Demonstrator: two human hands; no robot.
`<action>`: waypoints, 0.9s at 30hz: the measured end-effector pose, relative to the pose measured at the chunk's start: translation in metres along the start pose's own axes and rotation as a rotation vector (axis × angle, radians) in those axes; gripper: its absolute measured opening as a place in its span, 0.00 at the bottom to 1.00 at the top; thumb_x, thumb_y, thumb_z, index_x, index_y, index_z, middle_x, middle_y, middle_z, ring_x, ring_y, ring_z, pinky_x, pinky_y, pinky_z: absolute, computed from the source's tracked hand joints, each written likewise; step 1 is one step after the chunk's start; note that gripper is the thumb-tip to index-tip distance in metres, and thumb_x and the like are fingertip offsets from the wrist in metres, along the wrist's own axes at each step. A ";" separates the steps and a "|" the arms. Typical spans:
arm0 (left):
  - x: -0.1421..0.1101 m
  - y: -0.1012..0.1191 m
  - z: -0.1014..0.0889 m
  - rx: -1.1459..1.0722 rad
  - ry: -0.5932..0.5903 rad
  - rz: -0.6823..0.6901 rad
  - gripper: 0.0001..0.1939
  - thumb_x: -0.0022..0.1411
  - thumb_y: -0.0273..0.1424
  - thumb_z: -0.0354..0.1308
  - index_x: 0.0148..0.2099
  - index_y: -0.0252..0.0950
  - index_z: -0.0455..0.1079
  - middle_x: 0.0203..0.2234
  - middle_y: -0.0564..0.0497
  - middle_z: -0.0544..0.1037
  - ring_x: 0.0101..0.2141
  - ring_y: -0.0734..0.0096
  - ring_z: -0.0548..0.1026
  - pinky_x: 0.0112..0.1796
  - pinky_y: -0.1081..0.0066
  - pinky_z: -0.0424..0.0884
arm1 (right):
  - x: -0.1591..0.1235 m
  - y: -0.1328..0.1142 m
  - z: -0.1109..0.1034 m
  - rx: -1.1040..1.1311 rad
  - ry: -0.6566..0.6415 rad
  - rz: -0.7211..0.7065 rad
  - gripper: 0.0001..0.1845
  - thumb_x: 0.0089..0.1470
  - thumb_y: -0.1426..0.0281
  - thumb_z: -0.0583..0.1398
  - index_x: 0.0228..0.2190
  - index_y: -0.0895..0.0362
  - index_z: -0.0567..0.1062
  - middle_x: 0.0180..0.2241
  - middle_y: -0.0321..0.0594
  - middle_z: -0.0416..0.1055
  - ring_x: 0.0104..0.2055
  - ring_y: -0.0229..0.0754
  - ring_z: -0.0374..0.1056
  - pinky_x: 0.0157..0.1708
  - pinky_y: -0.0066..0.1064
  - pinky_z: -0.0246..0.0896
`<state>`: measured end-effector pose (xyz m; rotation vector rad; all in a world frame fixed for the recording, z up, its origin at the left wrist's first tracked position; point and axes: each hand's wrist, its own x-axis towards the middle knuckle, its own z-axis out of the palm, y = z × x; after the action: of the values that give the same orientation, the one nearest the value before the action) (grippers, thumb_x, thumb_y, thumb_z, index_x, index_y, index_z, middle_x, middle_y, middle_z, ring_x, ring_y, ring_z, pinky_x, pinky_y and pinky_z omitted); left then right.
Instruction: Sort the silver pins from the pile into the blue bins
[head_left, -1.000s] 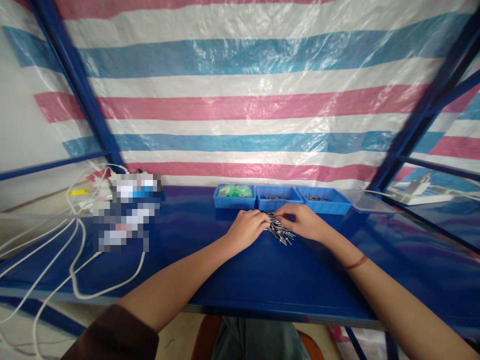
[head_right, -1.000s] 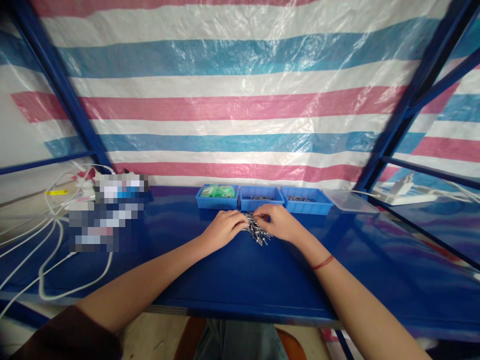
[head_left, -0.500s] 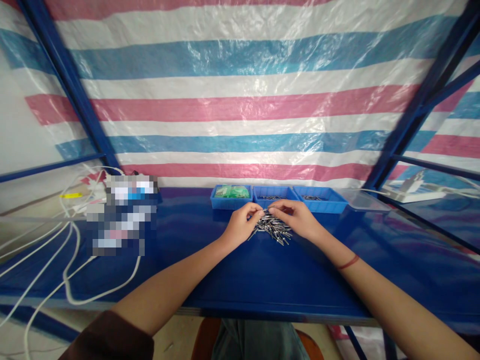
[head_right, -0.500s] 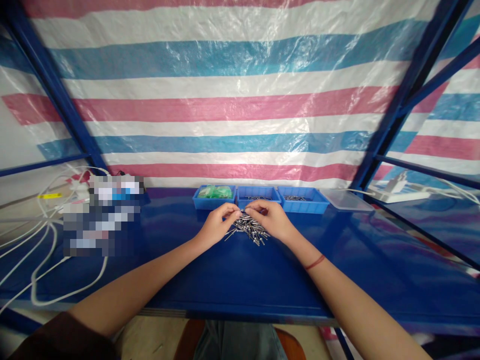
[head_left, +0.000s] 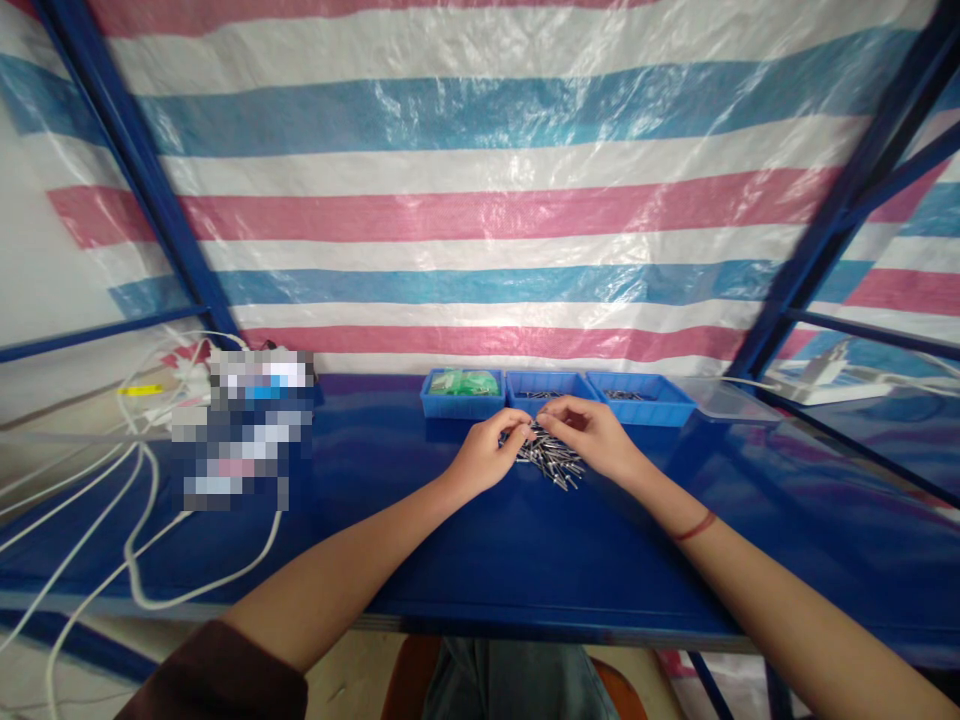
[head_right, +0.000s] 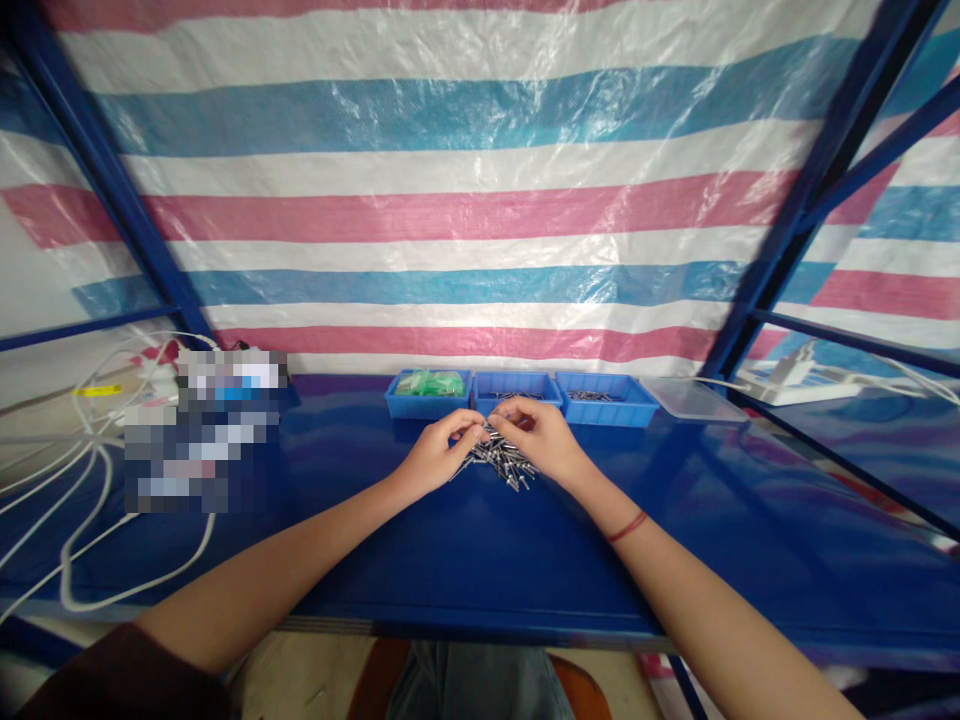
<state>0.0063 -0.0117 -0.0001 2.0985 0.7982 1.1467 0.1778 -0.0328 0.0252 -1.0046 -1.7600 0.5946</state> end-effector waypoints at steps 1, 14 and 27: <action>0.000 0.001 0.000 0.012 0.001 -0.001 0.10 0.62 0.33 0.48 0.42 0.36 0.66 0.34 0.49 0.78 0.37 0.69 0.75 0.40 0.69 0.68 | 0.000 0.000 0.000 -0.007 -0.002 -0.003 0.15 0.47 0.58 0.60 0.26 0.58 0.73 0.25 0.39 0.71 0.26 0.37 0.64 0.27 0.29 0.61; 0.000 0.003 -0.002 0.143 0.117 0.097 0.07 0.59 0.31 0.52 0.39 0.35 0.68 0.33 0.51 0.75 0.34 0.72 0.72 0.38 0.72 0.67 | -0.003 -0.002 -0.002 -0.210 -0.029 -0.126 0.11 0.52 0.63 0.57 0.29 0.58 0.73 0.25 0.38 0.70 0.25 0.35 0.63 0.25 0.27 0.60; 0.002 -0.003 -0.010 0.434 0.004 0.205 0.15 0.62 0.37 0.50 0.49 0.36 0.64 0.36 0.48 0.73 0.39 0.66 0.70 0.43 0.65 0.66 | 0.009 0.025 -0.053 -0.696 0.095 0.006 0.13 0.52 0.65 0.54 0.29 0.58 0.76 0.28 0.41 0.75 0.27 0.39 0.67 0.30 0.29 0.58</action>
<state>-0.0020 -0.0064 0.0033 2.5861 0.9146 1.1613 0.2339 -0.0151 0.0317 -1.4743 -1.9144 -0.0903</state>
